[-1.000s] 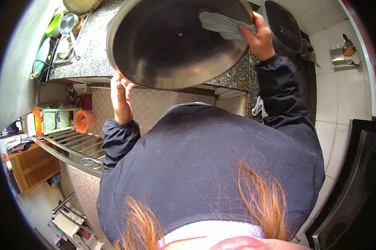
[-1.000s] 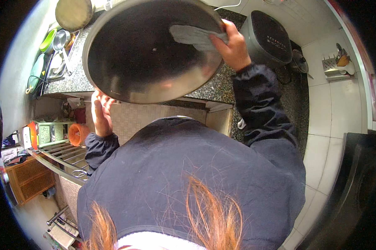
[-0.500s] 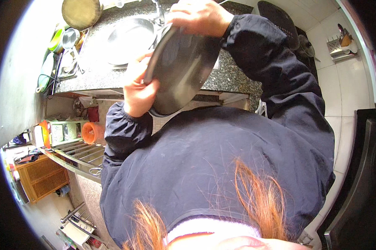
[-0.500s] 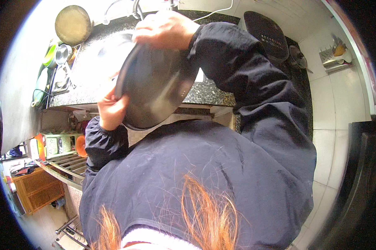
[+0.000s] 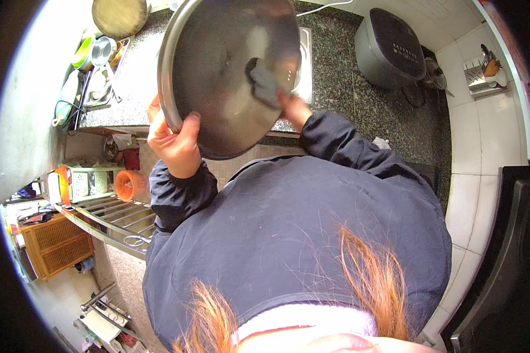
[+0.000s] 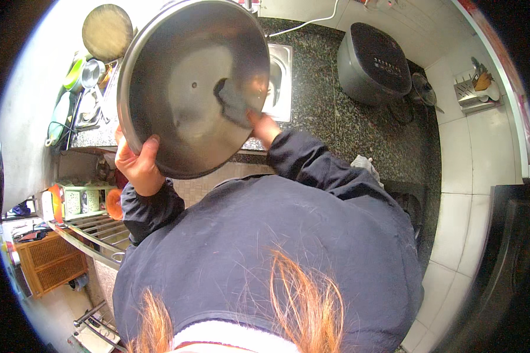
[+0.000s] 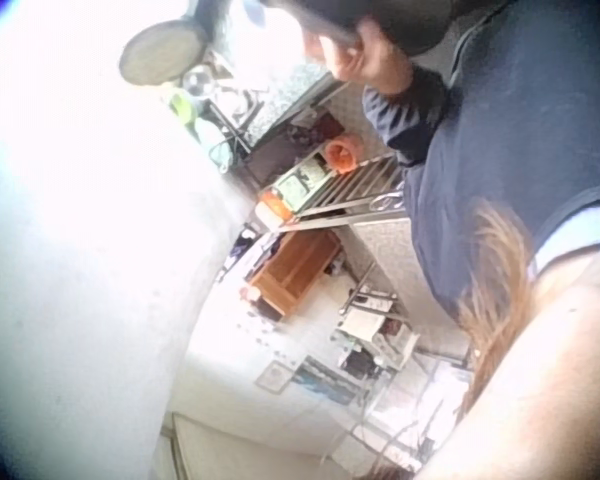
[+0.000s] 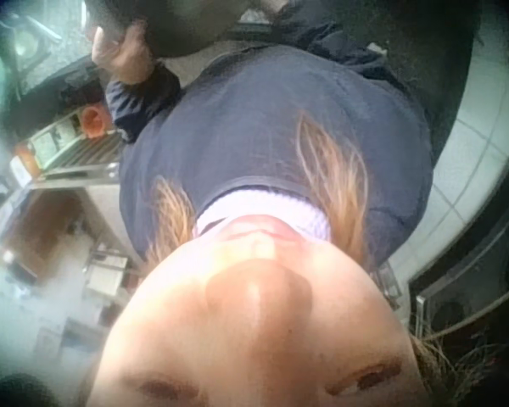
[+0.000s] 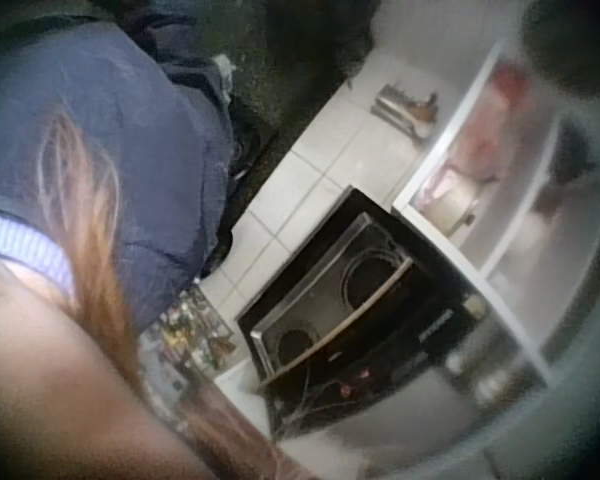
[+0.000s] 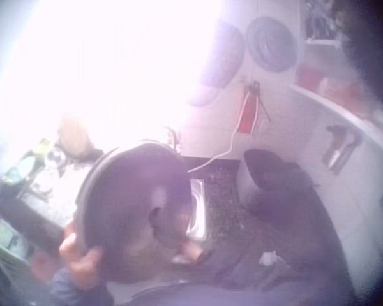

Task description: The person stands at a gas stove and uses a ladle to stir and transfer liquid between a wok and a small pot. They then move to the sink and scrub a metal lid with a sponge under running water.

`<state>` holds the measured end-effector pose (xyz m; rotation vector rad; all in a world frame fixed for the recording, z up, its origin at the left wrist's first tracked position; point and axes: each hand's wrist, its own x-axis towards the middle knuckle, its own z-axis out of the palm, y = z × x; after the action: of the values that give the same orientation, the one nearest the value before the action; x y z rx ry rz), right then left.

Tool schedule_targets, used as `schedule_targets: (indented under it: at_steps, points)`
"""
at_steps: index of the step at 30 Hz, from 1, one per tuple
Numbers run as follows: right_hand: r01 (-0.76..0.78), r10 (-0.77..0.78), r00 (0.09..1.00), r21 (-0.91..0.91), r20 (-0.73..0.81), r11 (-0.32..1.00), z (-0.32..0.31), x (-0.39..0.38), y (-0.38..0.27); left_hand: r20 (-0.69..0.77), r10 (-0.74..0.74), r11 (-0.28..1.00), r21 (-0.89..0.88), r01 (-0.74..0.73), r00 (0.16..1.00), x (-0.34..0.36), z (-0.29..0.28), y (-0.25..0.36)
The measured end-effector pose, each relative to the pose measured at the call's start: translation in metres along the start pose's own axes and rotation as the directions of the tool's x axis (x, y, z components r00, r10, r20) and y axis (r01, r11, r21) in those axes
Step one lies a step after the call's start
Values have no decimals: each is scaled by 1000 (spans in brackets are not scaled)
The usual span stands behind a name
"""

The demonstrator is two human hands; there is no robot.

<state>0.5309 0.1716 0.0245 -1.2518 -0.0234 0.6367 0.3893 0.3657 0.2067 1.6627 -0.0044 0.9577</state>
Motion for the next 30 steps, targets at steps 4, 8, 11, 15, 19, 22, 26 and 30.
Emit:
schedule_targets:
  at_steps: [4, 8, 11, 15, 19, 22, 26, 30]
  points:
    - [-312, 301, 935, 31, 188, 950, 45, -45, -9, -173, -42, 999, -30, 37, 984, 1, 11, -22]
    - [-182, 270, 907, -278, 324, 943, 18, -79, -66, -319, -243, 941, -307, 142, 916, 1, 5, -52]
    - [12, 18, 994, -259, 110, 966, 2, -73, -103, -300, -415, 880, -372, 295, 859, -8, -10, -63]
    - [229, -216, 969, -116, 116, 966, -2, -45, -111, -219, -540, 805, -415, 424, 812, -25, -19, -64]
    - [343, -415, 905, -737, 94, 582, 24, 0, -69, -55, -652, 649, -557, 519, 756, -52, -16, -53]
    - [473, -493, 850, -679, 184, 561, 50, 19, -62, 46, -696, 601, -508, 617, 716, -63, -13, -47]
    - [740, -537, 659, -583, 528, 335, 100, -5, -53, 140, -675, 513, -617, 597, 724, -66, -13, -41]
    - [910, -298, 383, -413, 874, -43, 70, -61, -49, 79, -649, 528, -669, 523, 757, -68, -27, -35]
